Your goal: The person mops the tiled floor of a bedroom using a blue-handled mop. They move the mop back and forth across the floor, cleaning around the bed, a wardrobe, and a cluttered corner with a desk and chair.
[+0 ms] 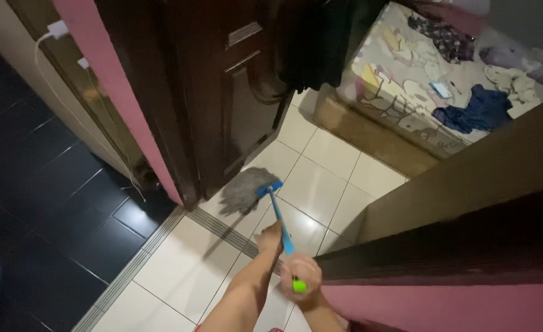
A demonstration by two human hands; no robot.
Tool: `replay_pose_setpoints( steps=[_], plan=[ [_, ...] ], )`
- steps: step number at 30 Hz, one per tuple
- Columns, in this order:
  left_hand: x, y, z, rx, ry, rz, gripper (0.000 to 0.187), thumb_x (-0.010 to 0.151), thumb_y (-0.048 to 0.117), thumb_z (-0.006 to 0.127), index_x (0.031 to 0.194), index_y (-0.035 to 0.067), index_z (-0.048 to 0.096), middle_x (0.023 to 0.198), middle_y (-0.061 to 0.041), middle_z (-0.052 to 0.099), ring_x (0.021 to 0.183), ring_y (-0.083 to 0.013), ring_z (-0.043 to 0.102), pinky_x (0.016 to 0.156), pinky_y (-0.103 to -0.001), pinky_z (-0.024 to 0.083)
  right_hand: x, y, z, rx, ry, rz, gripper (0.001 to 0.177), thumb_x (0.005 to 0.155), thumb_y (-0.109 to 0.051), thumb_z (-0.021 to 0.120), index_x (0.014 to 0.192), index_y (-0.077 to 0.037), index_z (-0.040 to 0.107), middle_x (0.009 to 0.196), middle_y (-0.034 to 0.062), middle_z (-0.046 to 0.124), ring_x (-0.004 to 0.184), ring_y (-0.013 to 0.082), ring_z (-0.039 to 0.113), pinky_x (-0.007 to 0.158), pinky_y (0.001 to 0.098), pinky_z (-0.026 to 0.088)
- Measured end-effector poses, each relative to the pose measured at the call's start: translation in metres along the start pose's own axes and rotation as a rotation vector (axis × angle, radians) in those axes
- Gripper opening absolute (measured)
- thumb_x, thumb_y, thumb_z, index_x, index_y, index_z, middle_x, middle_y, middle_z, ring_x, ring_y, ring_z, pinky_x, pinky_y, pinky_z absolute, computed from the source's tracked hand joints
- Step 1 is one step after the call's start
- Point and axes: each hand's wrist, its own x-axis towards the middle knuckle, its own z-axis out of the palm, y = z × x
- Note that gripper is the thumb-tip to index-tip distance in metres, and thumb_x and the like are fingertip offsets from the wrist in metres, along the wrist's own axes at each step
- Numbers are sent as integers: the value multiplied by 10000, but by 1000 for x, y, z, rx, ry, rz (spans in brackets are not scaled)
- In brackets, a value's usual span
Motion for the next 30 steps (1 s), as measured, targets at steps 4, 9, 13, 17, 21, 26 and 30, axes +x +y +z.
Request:
replay_pose_setpoints(
  steps=[4, 9, 13, 17, 21, 26, 30],
  plan=[
    [58, -15, 41, -191, -10, 202, 499, 976, 387, 409, 1455, 294, 517, 1335, -46, 692, 1182, -324, 657, 1005, -417, 430, 12, 41, 19, 246, -28, 122, 241, 924, -43, 593, 684, -48, 570, 662, 107, 646, 579, 266, 654, 597, 392, 598],
    [55, -9, 46, -312, -85, 567, 757, 891, 90, 633, 1592, 213, 372, 1684, -37, 323, 1458, -368, 419, 1240, -509, 363, -15, 99, 34, -16, 61, 445, 143, 915, -106, 705, 792, -89, 776, 620, 73, 703, 562, 315, 702, 561, 364, 565],
    [48, -23, 43, -258, -116, 661, 793, 840, 123, 701, 1574, 146, 400, 1683, -92, 330, 1464, -436, 395, 1290, -522, 268, -22, 76, 36, -47, 107, 542, 162, 935, -103, 692, 786, -100, 755, 597, 109, 665, 567, 375, 678, 535, 393, 538],
    [13, -17, 26, -119, -63, 834, 440, 885, 132, 614, 1324, 152, 601, 1481, -141, 570, 1413, -410, 483, 1262, -503, 296, 6, 21, 27, -221, 163, 562, 317, 912, -139, 700, 610, -155, 608, 499, 38, 567, 464, 296, 571, 508, 284, 487],
    [-2, -18, 29, -165, 100, 1105, 227, 963, 149, 545, 1098, 14, 667, 1137, -233, 687, 1130, -457, 627, 1012, -503, 521, 35, -16, 20, -109, 261, 559, 385, 915, -77, 650, 546, -121, 550, 467, 40, 550, 403, 259, 523, 486, 293, 494],
    [-50, 2, -50, -124, -47, 967, 187, 963, 213, 540, 866, 100, 651, 897, -126, 695, 965, -376, 673, 866, -444, 561, 27, 5, 31, -93, 342, 471, 376, 903, -85, 685, 550, -127, 564, 500, 26, 578, 419, 246, 518, 502, 284, 491],
    [-46, 26, -78, -457, -307, 432, 416, 1018, 489, 386, 1056, 205, 687, 1084, -157, 731, 1068, -346, 697, 913, -491, 539, 36, 37, 42, -93, 289, 419, 343, 910, -71, 701, 600, -65, 554, 528, 130, 534, 452, 377, 520, 469, 355, 471]
  ],
)
